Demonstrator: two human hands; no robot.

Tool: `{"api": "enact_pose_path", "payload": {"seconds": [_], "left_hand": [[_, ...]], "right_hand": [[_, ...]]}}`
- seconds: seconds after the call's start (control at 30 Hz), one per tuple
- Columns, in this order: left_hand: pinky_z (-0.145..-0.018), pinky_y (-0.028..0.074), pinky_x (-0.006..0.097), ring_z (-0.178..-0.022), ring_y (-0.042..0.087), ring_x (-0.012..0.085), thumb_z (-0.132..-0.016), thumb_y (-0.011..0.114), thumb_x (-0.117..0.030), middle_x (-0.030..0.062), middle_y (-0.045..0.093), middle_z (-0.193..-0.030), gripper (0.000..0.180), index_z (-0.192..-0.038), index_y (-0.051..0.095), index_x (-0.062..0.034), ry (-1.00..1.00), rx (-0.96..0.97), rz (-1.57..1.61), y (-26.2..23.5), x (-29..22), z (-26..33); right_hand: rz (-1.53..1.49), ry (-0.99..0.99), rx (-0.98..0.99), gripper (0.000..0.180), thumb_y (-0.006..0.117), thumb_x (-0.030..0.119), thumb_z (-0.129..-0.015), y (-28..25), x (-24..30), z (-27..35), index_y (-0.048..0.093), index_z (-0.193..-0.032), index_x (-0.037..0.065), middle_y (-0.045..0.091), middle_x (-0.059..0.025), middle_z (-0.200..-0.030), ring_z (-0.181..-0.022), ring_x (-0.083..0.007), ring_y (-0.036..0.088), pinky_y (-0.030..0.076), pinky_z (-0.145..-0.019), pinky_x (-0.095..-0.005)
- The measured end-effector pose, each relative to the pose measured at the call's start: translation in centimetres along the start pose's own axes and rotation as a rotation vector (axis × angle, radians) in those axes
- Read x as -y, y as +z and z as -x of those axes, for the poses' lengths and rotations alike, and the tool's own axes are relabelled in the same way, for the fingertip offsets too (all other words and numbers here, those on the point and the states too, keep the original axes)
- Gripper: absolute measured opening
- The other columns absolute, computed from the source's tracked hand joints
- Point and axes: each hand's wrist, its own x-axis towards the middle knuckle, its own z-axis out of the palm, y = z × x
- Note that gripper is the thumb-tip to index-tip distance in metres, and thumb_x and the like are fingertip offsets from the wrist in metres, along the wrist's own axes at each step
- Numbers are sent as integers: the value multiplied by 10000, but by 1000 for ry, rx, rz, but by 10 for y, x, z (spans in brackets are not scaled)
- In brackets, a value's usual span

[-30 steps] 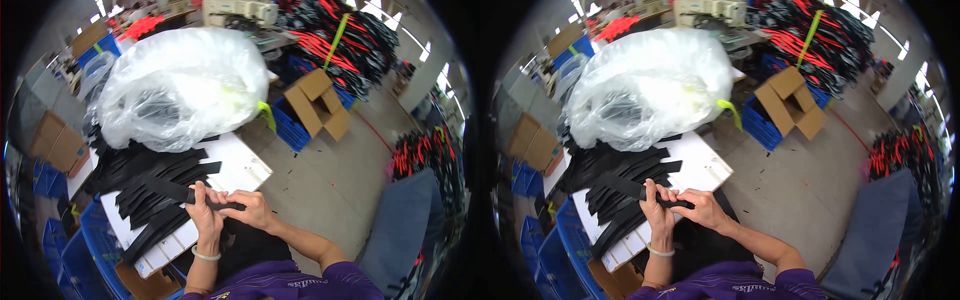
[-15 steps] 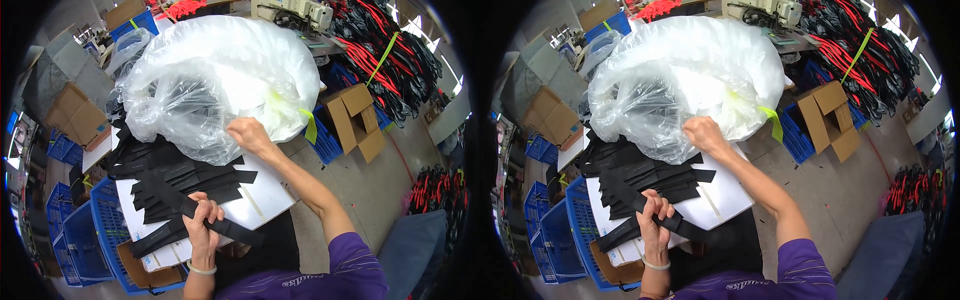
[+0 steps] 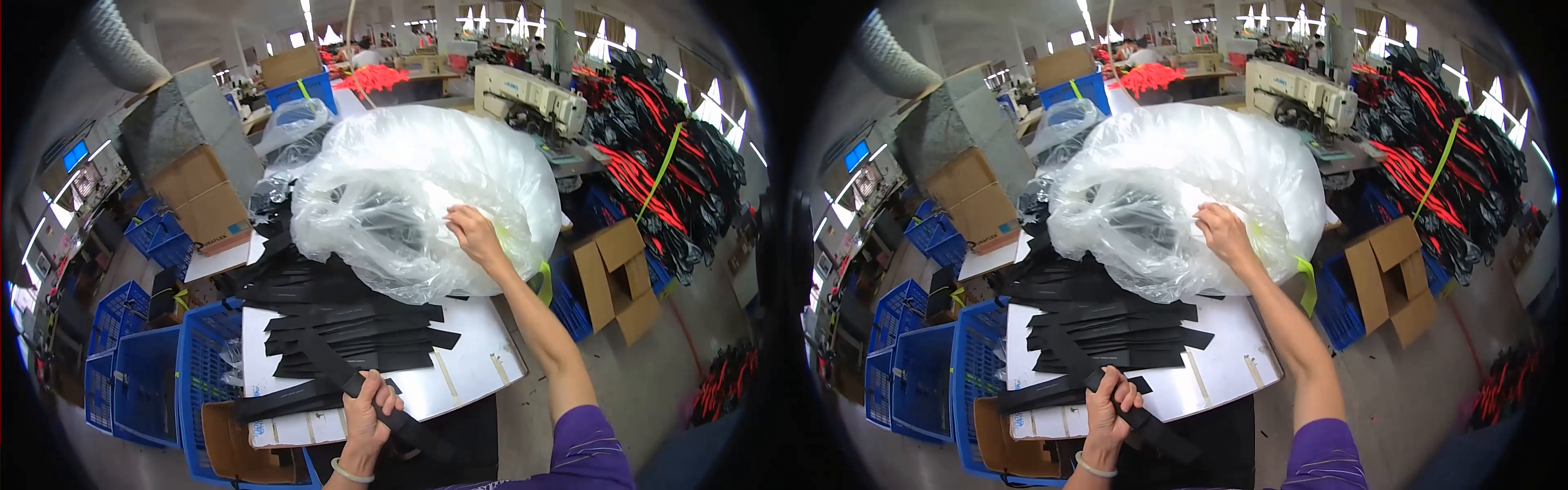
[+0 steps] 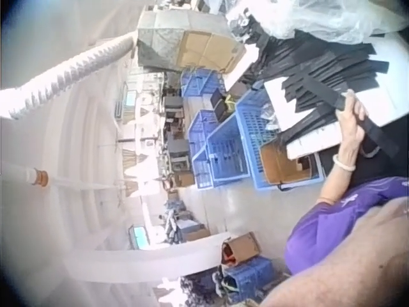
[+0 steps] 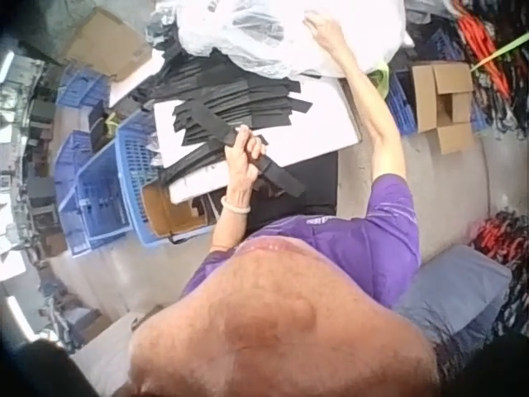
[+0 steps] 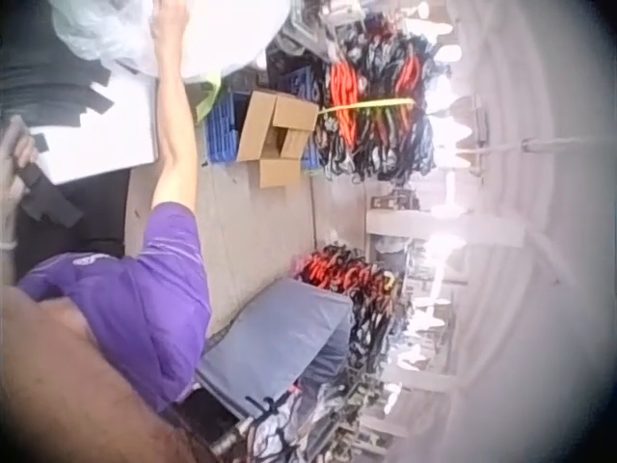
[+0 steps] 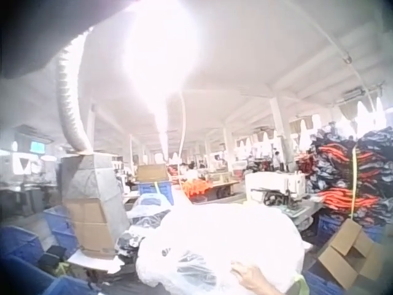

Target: The person is folding and preparing black fabric straps by peeling adhesive backing and stacking them.

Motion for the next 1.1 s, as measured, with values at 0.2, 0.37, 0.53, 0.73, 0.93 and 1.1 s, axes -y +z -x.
{"api": "enact_pose_path", "payload": {"seconds": [0.2,0.37,0.53,0.73,0.93,1.1], "left_hand": [[-558,520,297,-533,522,129,-846,649,-7,71,556,-780,332,-1152,548,75,282,161,-249,24,-15,15],[-529,485,231,-577,596,151,-741,687,39,107,620,-834,380,-1101,574,86,289,324,-370,21,-14,29],[-467,455,204,-547,613,149,-646,727,12,101,630,-778,350,-971,604,47,337,301,-431,13,-17,42],[-439,417,205,-482,517,104,-750,664,58,47,568,-673,104,-812,593,15,427,158,-368,13,-7,44],[-420,373,199,-471,465,63,-776,678,19,7,535,-643,154,-753,545,-56,371,101,-378,10,-2,48],[-409,376,231,-480,438,74,-906,649,-214,6,501,-686,203,-873,520,-61,251,9,-218,11,-4,27]], "right_hand": [[-1027,284,657,157,629,122,-910,-101,184,49,617,-969,-23,686,-105,-831,-681,-121,666,532,-578,-250],[-1541,610,670,127,658,59,-878,-103,204,87,582,-905,-39,665,-127,-775,-516,-115,602,516,-440,-243],[-1788,824,683,143,668,84,-871,-95,223,113,600,-922,-30,636,-91,-710,-423,-89,536,455,-355,-219],[-983,193,447,208,726,141,-837,-112,244,123,617,-930,-9,650,-64,-718,-653,-118,620,491,-568,-256],[-835,190,356,185,747,106,-773,-95,245,128,607,-771,-15,631,-99,-719,-644,-185,646,492,-568,-301],[-1256,581,434,133,714,104,-822,-86,245,116,631,-810,2,600,-36,-743,-703,-105,628,479,-635,-247]]}}
